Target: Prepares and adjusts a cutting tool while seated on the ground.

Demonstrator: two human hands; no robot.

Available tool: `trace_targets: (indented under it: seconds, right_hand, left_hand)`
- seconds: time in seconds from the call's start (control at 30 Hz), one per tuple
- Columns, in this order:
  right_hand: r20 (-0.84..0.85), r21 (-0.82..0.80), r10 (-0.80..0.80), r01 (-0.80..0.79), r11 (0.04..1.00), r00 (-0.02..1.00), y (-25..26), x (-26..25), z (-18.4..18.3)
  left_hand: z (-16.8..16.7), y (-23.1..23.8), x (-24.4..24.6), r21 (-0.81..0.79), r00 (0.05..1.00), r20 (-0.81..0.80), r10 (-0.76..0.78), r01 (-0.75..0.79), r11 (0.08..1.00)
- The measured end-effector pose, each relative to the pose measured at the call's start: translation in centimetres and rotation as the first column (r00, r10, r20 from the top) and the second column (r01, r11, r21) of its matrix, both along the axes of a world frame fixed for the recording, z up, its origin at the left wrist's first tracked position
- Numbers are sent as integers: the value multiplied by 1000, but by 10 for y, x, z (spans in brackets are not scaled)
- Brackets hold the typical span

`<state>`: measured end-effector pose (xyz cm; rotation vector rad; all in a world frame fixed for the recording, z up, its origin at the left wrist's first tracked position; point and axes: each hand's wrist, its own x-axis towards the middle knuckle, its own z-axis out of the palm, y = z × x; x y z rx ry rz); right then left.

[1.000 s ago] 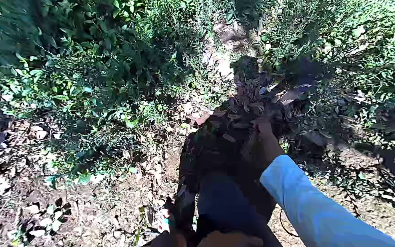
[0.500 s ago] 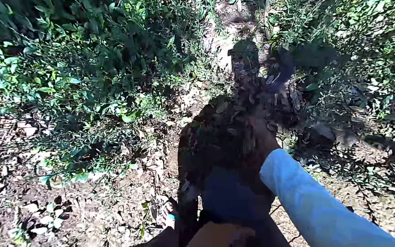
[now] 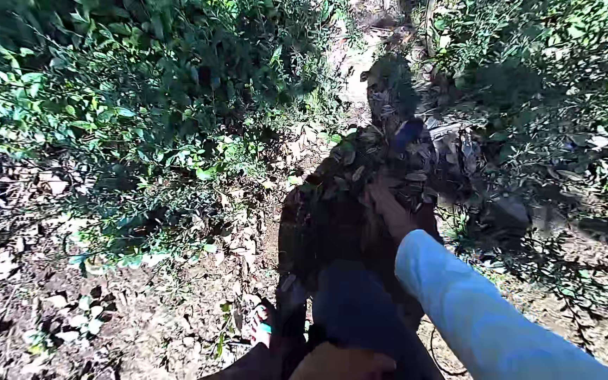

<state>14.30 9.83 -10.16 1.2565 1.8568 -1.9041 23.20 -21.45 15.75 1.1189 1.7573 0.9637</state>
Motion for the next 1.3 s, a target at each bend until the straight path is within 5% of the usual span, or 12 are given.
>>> trace_targets:
  seconds: [0.13, 0.3, 0.43, 0.53, 0.6, 0.7, 0.83, 0.9, 1.0, 1.07, 1.13, 1.3]
  right_hand:
    - [263, -104, 247, -227, 968, 933, -43, 39, -14]
    - [3, 84, -104, 104, 991, 995, 26, 32, 70]
    - [-66, 74, -230, 235, 969, 971, 21, -27, 71]
    - [105, -11, 240, -240, 971, 965, -47, -23, -8]
    - [200, -105, 410, -396, 912, 890, -71, 7, -15]
    - [169, -79, 278, -269, 960, 945, -35, 43, 20]
    - [43, 13, -174, 174, 985, 984, 32, 21, 68]
    - [-20, -21, -278, 277, 961, 961, 42, -9, 47]
    - [126, -12, 161, -160, 987, 979, -16, -2, -15]
    - [250, -2, 565, -583, 813, 787, -64, 45, -28]
    - [248, -9, 683, -704, 710, 687, -79, 80, -42]
    - [84, -66, 41, -36, 997, 996, -28, 39, 27]
  left_hand:
    - [1, 2, 0, -13, 999, 45, -24, 25, 1000]
    - [-7, -3, 5, 19, 999, 46, -14, 13, 1000]
    - [-3, -7, 10, -10, 998, -58, 24, -25, 1000]
    - [-1, -5, 10, -9, 994, -110, 28, -29, 1000]
    - [0, -1, 5, 8, 996, -88, 2, -1, 1000]
    - [5, 2, -1, 39, 999, -31, -9, 10, 999]
    - [3, 3, 3, 82, 995, -90, 39, -32, 996]
    - [5, 2, 5, 55, 992, -116, 58, -52, 997]
    - [6, 4, 8, -23, 993, -116, -1, -2, 1000]
    - [4, 6, 7, -28, 995, -86, -42, 40, 999]
    - [3, 6, 8, -7, 997, -52, -60, 60, 998]
    - [-1, 2, 12, 40, 996, -87, -27, 30, 999]
